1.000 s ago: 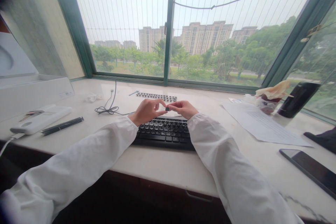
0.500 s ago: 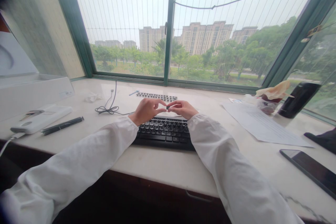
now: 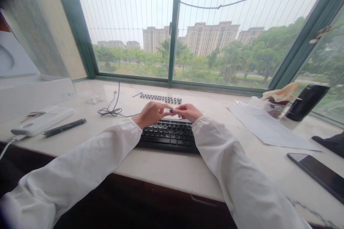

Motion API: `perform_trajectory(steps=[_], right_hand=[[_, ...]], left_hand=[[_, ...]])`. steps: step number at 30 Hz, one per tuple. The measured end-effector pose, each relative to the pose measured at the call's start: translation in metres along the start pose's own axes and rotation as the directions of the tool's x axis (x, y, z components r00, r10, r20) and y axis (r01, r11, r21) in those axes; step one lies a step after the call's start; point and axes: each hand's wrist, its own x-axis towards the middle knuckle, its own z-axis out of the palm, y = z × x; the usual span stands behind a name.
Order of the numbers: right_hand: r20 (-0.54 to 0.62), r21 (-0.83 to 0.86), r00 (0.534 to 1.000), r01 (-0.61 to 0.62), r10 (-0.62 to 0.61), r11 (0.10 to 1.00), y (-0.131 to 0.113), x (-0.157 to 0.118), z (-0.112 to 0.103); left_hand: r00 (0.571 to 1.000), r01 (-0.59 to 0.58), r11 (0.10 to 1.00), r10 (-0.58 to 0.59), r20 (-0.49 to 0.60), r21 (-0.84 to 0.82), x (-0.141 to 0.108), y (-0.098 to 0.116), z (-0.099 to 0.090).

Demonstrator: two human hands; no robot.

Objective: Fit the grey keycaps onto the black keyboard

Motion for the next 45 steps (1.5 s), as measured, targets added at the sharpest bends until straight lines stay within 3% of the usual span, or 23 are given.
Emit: perform_trajectory(steps=[11,25,29,35,45], right_hand=[[0.015,-0.077,0.999,-0.039,0.040,0.996,-0.003,-0.002,-0.002],[0.008,-0.087,1.000,-0.002,0.003,0.996,-0.009,-0.007,0.003],[0.095,-0.180,0.995,-0.011,0.029,0.984,-0.005,-0.005,-0.004],[0.342,-0.269,0.935,0.190,-0.090,0.944,0.004,-0.001,-0.004],[0.317,-0.342,0.947,0.171,-0.057,0.924,0.007,-0.001,0.006]], left_hand=[[0.999,0.032,0.999,-0.031,-0.035,0.037,0.000,-0.001,-0.001],[0.999,0.049,0.998,-0.048,-0.017,0.046,0.001,0.001,-0.003],[0.999,0.005,1.000,-0.006,0.046,0.026,0.001,0.000,-0.007],[0.997,-0.002,0.998,-0.002,0.074,0.060,0.002,0.000,-0.015],[0.991,-0.046,0.993,0.033,0.127,0.109,0.001,0.001,-0.013]])
